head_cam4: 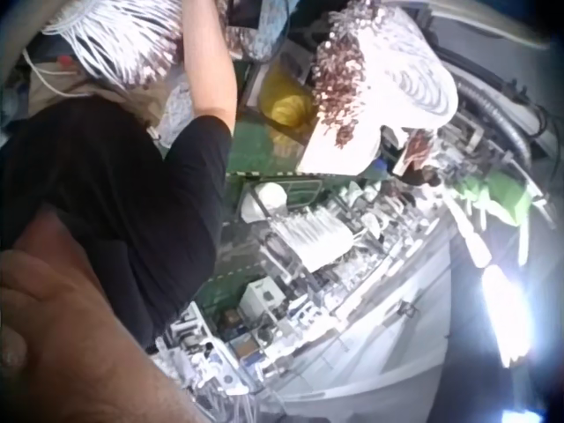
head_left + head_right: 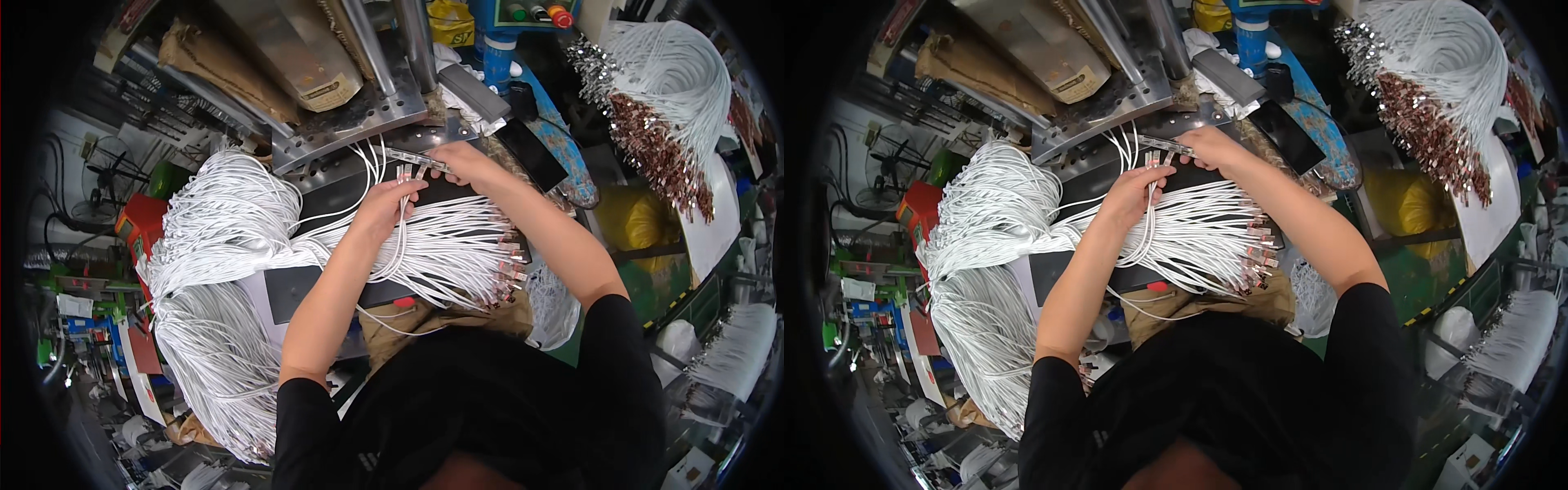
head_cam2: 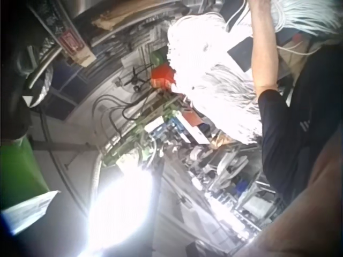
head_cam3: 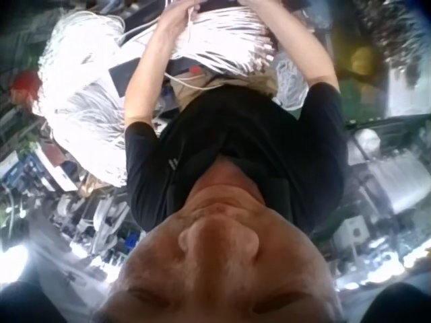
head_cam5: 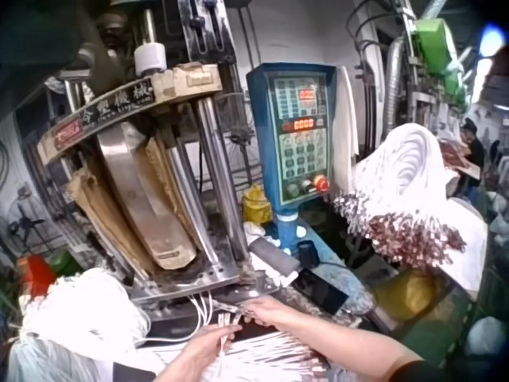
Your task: Organizing and aligning multiple white wire harnesses into a specialized assembly fixture.
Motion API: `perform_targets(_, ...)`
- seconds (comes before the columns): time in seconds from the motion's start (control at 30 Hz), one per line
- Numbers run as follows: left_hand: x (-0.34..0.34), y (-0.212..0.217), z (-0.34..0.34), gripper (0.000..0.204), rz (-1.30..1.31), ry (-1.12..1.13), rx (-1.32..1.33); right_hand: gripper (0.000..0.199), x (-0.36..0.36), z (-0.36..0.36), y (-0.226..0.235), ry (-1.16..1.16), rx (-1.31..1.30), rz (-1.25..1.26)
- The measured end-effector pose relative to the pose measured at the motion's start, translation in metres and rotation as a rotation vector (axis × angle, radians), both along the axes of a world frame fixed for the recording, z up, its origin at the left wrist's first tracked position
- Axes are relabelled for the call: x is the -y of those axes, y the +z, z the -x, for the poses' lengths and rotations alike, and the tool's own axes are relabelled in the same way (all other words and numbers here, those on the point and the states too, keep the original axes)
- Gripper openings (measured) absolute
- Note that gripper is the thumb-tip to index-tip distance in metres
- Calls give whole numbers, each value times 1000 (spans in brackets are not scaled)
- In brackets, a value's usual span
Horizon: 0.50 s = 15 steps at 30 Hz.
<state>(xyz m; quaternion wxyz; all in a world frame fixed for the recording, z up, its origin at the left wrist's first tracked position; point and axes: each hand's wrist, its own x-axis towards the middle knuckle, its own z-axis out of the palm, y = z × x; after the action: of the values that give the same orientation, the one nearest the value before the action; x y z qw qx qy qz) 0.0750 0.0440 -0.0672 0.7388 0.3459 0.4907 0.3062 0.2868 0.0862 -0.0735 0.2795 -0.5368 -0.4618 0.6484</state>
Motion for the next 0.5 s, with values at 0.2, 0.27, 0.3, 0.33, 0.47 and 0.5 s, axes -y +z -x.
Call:
perform_targets(0.2, 2, 2, -15, 15, -24, -55, -166, 35, 11, 7, -24, -83, 120, -333)
perform_targets(0.27, 0, 2, -16, 17, -41, -64, -221, 37, 16, 8, -21, -73, 205, -400)
perform_targets(0.3, 2, 2, -16, 17, -40, -63, -222, 37, 18, 10, -22, -72, 204, -399)
perform_targets(0.33, 3, 2, -16, 18, -41, -46, -187, 37, 21, 12, -23, -81, 232, -462)
perform_targets(0.47, 7, 4, -13, 20, -44, -27, -116, 37, 19, 9, -32, -65, 267, -580)
perform_targets(0.5, 7, 5, -12, 20, -39, -42, -114, 37, 16, 4, -34, -31, 249, -569)
